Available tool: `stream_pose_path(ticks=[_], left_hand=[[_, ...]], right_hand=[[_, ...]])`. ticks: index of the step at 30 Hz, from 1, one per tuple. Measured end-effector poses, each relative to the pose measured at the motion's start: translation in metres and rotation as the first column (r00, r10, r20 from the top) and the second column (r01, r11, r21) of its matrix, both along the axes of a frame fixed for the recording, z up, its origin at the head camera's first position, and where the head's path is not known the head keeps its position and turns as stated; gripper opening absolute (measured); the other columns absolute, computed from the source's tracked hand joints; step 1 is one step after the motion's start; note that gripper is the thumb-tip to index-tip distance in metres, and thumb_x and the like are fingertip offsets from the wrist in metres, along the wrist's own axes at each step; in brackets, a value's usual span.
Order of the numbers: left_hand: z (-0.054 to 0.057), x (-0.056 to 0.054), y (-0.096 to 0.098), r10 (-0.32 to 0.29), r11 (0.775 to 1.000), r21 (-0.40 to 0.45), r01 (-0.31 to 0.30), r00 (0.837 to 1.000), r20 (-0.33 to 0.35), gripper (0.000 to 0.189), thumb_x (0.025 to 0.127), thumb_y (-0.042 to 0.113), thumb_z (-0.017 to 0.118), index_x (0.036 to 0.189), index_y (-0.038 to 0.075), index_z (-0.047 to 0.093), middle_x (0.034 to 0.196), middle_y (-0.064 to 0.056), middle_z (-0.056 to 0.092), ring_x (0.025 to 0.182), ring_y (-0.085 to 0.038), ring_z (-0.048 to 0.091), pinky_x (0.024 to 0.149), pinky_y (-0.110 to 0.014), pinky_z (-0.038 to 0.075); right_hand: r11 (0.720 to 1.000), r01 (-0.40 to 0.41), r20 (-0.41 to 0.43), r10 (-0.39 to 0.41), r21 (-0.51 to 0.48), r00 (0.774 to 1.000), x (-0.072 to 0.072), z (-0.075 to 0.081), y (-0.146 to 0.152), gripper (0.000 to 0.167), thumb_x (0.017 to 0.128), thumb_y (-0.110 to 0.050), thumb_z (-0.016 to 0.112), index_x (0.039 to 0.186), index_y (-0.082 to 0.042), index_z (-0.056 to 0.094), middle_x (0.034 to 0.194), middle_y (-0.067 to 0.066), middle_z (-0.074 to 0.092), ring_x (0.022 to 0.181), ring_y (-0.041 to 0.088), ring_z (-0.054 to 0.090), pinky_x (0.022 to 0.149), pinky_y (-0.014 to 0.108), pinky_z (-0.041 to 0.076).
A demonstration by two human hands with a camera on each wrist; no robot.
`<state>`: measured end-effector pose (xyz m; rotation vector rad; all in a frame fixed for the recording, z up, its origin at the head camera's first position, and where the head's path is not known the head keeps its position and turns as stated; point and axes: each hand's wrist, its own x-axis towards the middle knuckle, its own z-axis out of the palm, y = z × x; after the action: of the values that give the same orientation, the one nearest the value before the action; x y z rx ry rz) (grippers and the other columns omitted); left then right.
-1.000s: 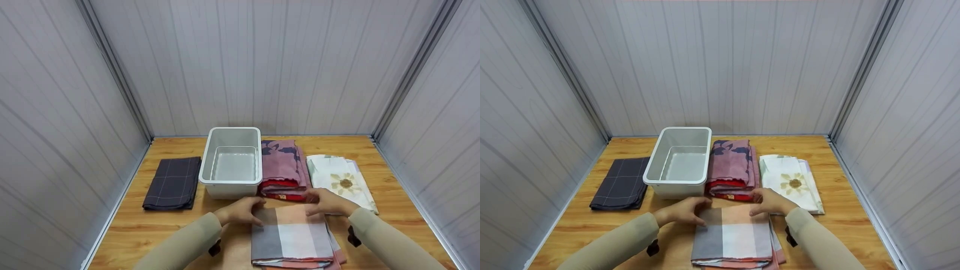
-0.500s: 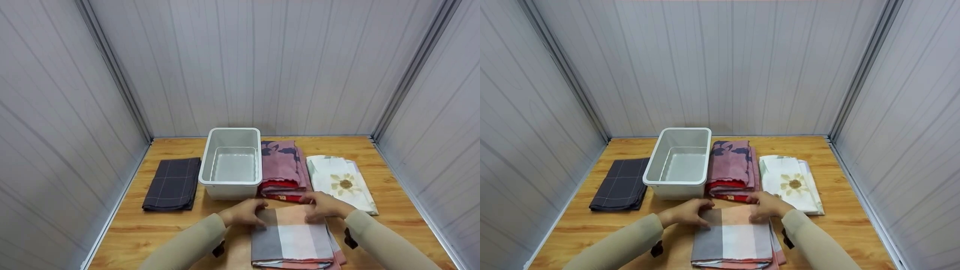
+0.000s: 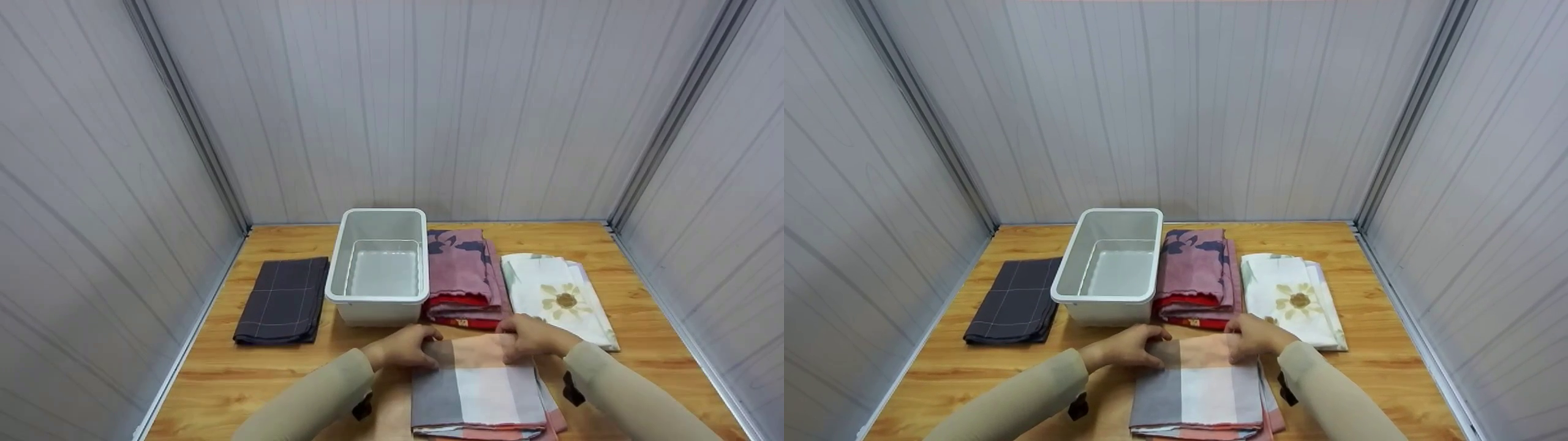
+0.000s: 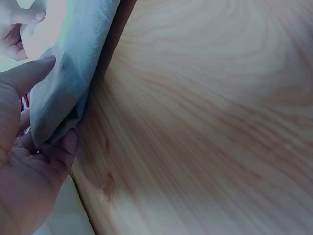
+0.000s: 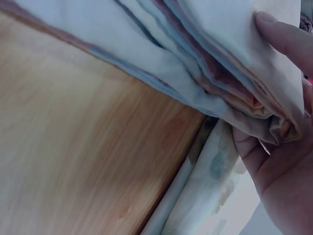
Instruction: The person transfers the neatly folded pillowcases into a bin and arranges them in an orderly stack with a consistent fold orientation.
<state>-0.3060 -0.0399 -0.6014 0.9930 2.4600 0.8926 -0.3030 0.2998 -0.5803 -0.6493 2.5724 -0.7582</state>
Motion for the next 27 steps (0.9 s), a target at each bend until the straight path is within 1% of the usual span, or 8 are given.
stream_pose_path(ticks=[3,6,9,13,16,19,24,27], left_hand=[[0.001,0.000,0.001,-0.015,1.000,0.002,0.015,1.000,-0.016,0.051,0.088,0.021,0.089,0.133,0.004,0.073,0.128,-0.007,0.077,0.113,-0.010,0.067,0.106,-0.027,0.054],[0.002,0.000,0.003,-0.023,1.000,0.018,0.024,1.000,-0.008,0.043,0.088,0.016,0.088,0.127,0.005,0.075,0.120,-0.004,0.078,0.104,-0.007,0.065,0.100,-0.025,0.055],[0.003,0.001,0.004,-0.028,0.999,0.035,0.027,1.000,0.011,0.038,0.088,0.012,0.088,0.123,0.005,0.075,0.115,-0.003,0.077,0.098,-0.004,0.062,0.096,-0.023,0.054],[0.006,0.002,0.005,-0.025,0.998,0.060,0.023,0.999,0.037,0.034,0.088,0.007,0.087,0.119,0.005,0.075,0.110,-0.001,0.075,0.094,-0.002,0.059,0.093,-0.022,0.054],[0.008,0.003,0.004,-0.022,0.997,0.069,0.019,0.999,0.046,0.031,0.088,0.005,0.086,0.117,0.006,0.075,0.105,0.003,0.073,0.091,-0.002,0.058,0.090,-0.022,0.054],[0.012,0.004,0.002,-0.019,0.998,0.068,0.017,0.999,0.034,0.029,0.088,0.005,0.085,0.116,0.008,0.076,0.103,0.006,0.072,0.090,-0.002,0.057,0.088,-0.022,0.053],[0.018,0.007,-0.001,-0.006,0.997,0.076,0.007,1.000,-0.008,0.029,0.089,0.007,0.085,0.115,0.010,0.075,0.104,0.005,0.072,0.091,-0.002,0.058,0.088,-0.022,0.054],[0.023,0.009,-0.002,-0.004,0.997,0.079,0.006,1.000,-0.025,0.026,0.090,0.007,0.085,0.113,0.010,0.073,0.099,0.006,0.068,0.087,-0.004,0.056,0.083,-0.022,0.052]], right_hand=[[1.000,0.007,0.025,-0.006,-0.023,1.000,0.001,0.003,0.001,0.028,0.075,-0.018,0.094,0.097,-0.014,0.077,0.090,-0.007,0.066,0.084,0.015,0.053,0.075,0.033,0.045],[0.999,0.018,0.053,-0.016,-0.037,0.998,0.002,0.006,0.002,0.025,0.075,-0.016,0.093,0.092,-0.014,0.074,0.084,-0.008,0.060,0.082,0.014,0.051,0.073,0.032,0.042],[0.998,0.009,0.070,-0.005,-0.062,0.998,0.002,0.008,0.002,0.024,0.076,-0.012,0.092,0.087,-0.012,0.072,0.080,-0.009,0.055,0.077,0.012,0.049,0.069,0.029,0.040],[0.996,-0.005,0.070,0.011,-0.091,0.997,0.004,0.011,0.002,0.022,0.075,-0.007,0.091,0.082,-0.011,0.070,0.075,-0.011,0.052,0.071,0.008,0.046,0.064,0.025,0.038],[0.993,-0.008,0.068,0.016,-0.117,0.998,0.004,0.015,0.002,0.020,0.074,-0.004,0.089,0.082,-0.009,0.072,0.073,-0.011,0.053,0.068,0.006,0.046,0.062,0.023,0.038],[0.989,-0.012,0.073,0.023,-0.149,0.997,0.005,0.020,0.001,0.019,0.073,-0.002,0.089,0.083,-0.007,0.074,0.074,-0.010,0.056,0.068,0.006,0.048,0.061,0.023,0.040],[0.987,-0.020,0.041,0.027,-0.160,0.999,0.004,0.028,0.001,0.019,0.075,-0.004,0.090,0.086,-0.006,0.075,0.075,-0.010,0.060,0.069,0.005,0.050,0.064,0.022,0.042],[0.984,-0.018,0.023,0.022,-0.176,1.000,0.003,0.032,0.002,0.018,0.075,-0.003,0.090,0.084,-0.005,0.074,0.074,-0.010,0.058,0.068,0.005,0.049,0.063,0.023,0.041]])
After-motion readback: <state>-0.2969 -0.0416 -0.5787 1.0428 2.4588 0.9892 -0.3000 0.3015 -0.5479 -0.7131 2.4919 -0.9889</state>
